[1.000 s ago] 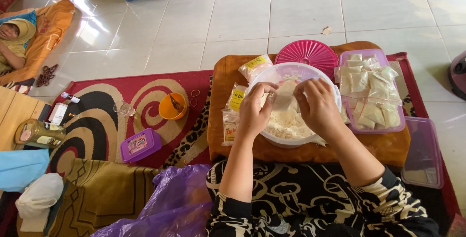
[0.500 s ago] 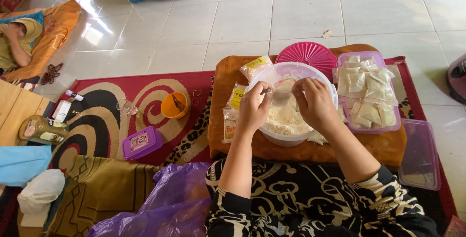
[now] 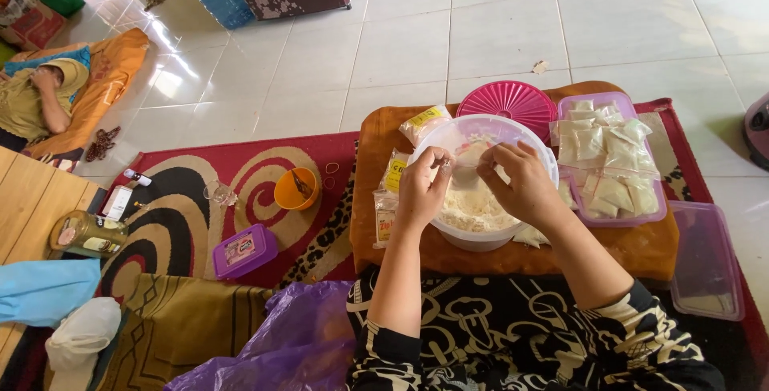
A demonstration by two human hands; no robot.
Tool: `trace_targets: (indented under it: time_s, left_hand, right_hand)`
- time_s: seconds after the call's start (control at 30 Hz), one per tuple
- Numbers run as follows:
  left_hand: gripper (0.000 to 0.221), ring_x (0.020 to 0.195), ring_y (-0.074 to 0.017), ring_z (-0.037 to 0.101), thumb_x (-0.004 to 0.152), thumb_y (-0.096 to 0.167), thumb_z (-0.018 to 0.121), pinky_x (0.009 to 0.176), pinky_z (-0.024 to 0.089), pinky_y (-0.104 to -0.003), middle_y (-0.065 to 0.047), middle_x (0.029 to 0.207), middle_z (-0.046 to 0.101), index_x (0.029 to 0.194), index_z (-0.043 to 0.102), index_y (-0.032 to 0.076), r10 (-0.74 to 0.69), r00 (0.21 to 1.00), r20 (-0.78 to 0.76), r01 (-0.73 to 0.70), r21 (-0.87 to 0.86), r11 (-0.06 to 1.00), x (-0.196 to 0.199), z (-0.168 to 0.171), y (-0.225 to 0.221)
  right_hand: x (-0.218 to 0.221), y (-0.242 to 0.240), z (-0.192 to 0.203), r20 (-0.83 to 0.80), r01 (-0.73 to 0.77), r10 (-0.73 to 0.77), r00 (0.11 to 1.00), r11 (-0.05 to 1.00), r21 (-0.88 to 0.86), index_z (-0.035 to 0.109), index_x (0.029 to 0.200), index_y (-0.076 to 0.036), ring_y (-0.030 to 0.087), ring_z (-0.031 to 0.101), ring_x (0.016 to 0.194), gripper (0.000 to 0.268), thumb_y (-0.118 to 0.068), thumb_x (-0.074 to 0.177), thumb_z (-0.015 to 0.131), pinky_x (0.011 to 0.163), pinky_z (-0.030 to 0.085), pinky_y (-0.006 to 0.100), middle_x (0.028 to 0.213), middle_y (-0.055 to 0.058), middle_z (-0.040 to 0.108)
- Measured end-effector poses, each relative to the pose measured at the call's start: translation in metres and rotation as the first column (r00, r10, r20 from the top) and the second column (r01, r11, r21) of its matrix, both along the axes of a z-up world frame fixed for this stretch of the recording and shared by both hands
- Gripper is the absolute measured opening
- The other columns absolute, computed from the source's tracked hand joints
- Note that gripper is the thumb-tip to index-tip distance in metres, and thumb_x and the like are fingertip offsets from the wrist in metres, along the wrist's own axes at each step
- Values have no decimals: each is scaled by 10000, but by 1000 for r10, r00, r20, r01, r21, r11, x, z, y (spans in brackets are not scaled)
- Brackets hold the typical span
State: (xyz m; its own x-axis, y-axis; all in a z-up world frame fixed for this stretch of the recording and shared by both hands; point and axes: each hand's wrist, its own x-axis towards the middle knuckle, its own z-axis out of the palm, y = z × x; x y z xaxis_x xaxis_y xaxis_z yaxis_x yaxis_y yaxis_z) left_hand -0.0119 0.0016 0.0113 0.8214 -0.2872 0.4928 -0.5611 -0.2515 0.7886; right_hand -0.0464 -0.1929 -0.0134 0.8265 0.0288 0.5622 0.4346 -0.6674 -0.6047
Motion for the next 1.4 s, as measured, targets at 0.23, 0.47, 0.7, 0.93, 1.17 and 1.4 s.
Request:
trace_targets:
  time_s: [0.23, 0.47, 0.7, 0.93, 1.17, 1.4]
  left_hand:
    - [193, 986, -284, 749, 874, 122, 750, 925, 567, -444, -116, 958, 764, 1033, 639, 120, -23, 999, 32, 23, -10, 1000, -1, 0, -2]
    - [360, 894, -283, 754, 847, 154, 787, 878, 569, -428, -109, 891, 761, 1121, 558, 111, -12, 995, 96, 17, -57, 998, 2, -16, -3]
    - [387, 879, -251, 764, 832, 109, 792, 891, 572, -409, -95, 840, 761, 1139, 556, 105, -68, 994, 88, 78, -120, 990, 7, -24, -2]
    - [396, 918, -250, 767, 847, 49, 754, 931, 558, -425, -79, 863, 770, 1187, 556, 93, -123, 992, 8, 122, -175, 977, 9, -17, 1]
    - [370, 903, -263, 766, 832, 35, 774, 942, 554, -458, -104, 820, 745, 1117, 539, 64, -114, 993, -17, 107, -218, 970, 8, -20, 1]
    - [356, 874, -278, 768, 837, 59, 783, 926, 558, -483, -123, 813, 742, 993, 467, 111, -142, 990, -9, 138, -172, 975, 10, -28, 1]
  right_hand:
    - [-10, 2, 12, 14, 14, -14, 1000, 1000, -23, 671, 935, -140, 288, 718, 875, 61, -173, 953, 718, 1074, 408, 593, 828, 12, 670]
    - [-10, 4, 14, 21, -28, 27, 999, 1000, 14, 672, 941, -130, 320, 716, 862, 68, -170, 950, 726, 1075, 393, 647, 827, 29, 675]
    - [-11, 8, 22, 41, -16, 18, 999, 998, -53, 669, 910, -124, 288, 711, 818, 56, -124, 916, 725, 1068, 403, 639, 811, 22, 655]
    - [-4, 1, 2, 43, 29, -30, 999, 1000, 4, 670, 928, -147, 265, 706, 833, 55, -151, 928, 725, 1053, 434, 580, 824, 0, 647]
    - [-8, 6, 16, 52, 5, -4, 999, 1000, -17, 677, 928, -134, 301, 705, 863, 62, -158, 919, 733, 1051, 415, 619, 849, 32, 662]
    - [-10, 6, 22, 63, -44, 51, 997, 994, -103, 691, 896, -125, 310, 706, 899, 51, -112, 882, 738, 1080, 365, 668, 855, 54, 678]
